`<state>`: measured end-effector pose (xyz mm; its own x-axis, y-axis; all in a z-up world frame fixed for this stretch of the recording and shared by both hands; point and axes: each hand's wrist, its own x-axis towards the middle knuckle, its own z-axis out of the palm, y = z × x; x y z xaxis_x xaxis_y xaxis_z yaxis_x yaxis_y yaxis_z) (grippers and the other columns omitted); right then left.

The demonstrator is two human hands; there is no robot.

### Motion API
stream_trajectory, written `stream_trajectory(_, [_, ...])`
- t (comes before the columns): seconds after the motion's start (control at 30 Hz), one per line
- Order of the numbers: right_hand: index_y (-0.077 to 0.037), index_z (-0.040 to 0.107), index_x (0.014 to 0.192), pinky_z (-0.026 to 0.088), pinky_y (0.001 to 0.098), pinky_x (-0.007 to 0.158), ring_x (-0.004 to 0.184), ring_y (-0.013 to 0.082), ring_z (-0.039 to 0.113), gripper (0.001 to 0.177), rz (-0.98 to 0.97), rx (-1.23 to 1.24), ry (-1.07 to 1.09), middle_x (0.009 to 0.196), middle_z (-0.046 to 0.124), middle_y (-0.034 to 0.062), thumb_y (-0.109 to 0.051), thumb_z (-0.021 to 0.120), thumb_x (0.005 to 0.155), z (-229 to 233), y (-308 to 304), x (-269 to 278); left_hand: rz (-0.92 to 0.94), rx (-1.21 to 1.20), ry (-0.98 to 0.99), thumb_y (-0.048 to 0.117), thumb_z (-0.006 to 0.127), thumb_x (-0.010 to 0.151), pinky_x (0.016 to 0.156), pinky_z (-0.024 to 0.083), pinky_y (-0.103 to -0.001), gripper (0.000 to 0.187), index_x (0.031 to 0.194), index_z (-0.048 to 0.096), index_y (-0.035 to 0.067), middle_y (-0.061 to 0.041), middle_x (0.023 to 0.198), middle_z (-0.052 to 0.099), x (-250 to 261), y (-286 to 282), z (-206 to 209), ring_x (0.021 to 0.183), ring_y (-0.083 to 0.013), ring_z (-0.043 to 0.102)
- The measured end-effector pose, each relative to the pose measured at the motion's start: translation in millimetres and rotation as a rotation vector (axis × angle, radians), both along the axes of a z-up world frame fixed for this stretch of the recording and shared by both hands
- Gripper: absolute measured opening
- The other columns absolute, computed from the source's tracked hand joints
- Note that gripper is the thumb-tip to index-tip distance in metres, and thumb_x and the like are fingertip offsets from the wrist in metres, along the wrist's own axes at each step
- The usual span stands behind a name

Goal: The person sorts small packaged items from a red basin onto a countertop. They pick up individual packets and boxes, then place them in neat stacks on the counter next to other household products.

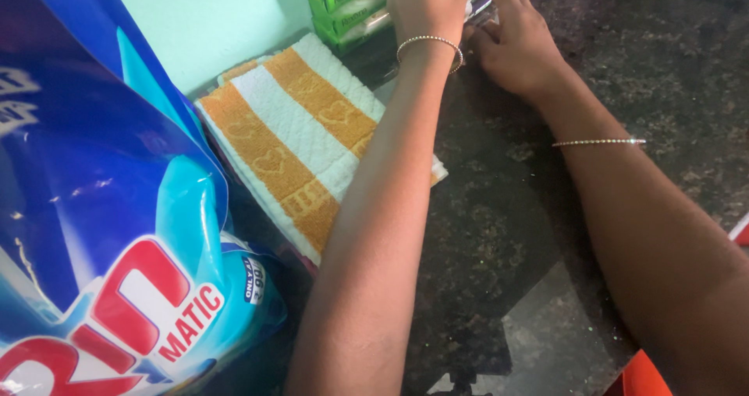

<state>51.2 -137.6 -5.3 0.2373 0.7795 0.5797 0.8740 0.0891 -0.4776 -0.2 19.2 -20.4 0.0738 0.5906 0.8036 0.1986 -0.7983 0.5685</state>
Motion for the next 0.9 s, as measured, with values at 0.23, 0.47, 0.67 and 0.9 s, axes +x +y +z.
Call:
stream_trajectory(0.23, [-0.007,0.025,0.165,0.047,0.042,0.114,0.153,0.0401,0.037,0.081,0.038,-0.015,0.067,0.17,0.028,0.0231,-0.009,0.07,0.098,-3,5,8,-0.031,0.044,0.058,0.021,0.084,0.072,0.081,0.054,-0.05,0.038,0.098,0.065,-0.001,-0.02,0.095,0.068,-4,-9,-2,0.093,-0.0408,0.066])
stream_trajectory(0.47, [-0.006,0.028,0.167,0.043,0.0434,0.121,0.152,0.0418,0.042,0.081,-0.033,0.019,-0.034,0.17,0.034,0.0221,-0.007,0.069,0.098,-15,7,14,0.035,-0.053,0.183,0.023,0.086,0.072,0.084,0.055,-0.049,0.049,0.107,0.061,0.001,-0.019,0.108,0.066,-16,-28,4,0.102,-0.0411,0.066])
stream_trajectory(0.67, [0.011,0.017,0.165,0.04,0.0456,0.124,0.151,0.0519,0.036,0.089,-0.137,0.131,-0.036,0.166,0.026,0.0355,-0.016,0.073,0.102,-31,21,21,0.116,-0.141,0.304,0.027,0.087,0.072,0.083,0.057,-0.047,0.063,0.118,0.054,0.001,-0.019,0.116,0.066,-23,-40,14,0.102,-0.0407,0.068])
stream_trajectory(0.9, [0.007,0.021,0.156,0.024,0.066,0.113,0.153,0.0518,0.011,0.076,-0.371,-0.299,-0.234,0.165,0.011,0.0369,-0.03,0.06,0.102,-25,1,-6,0.018,-0.304,0.418,0.012,0.066,0.096,0.081,0.058,-0.052,0.047,0.134,0.039,0.006,-0.014,0.097,0.08,-19,-42,11,0.092,-0.0379,0.077])
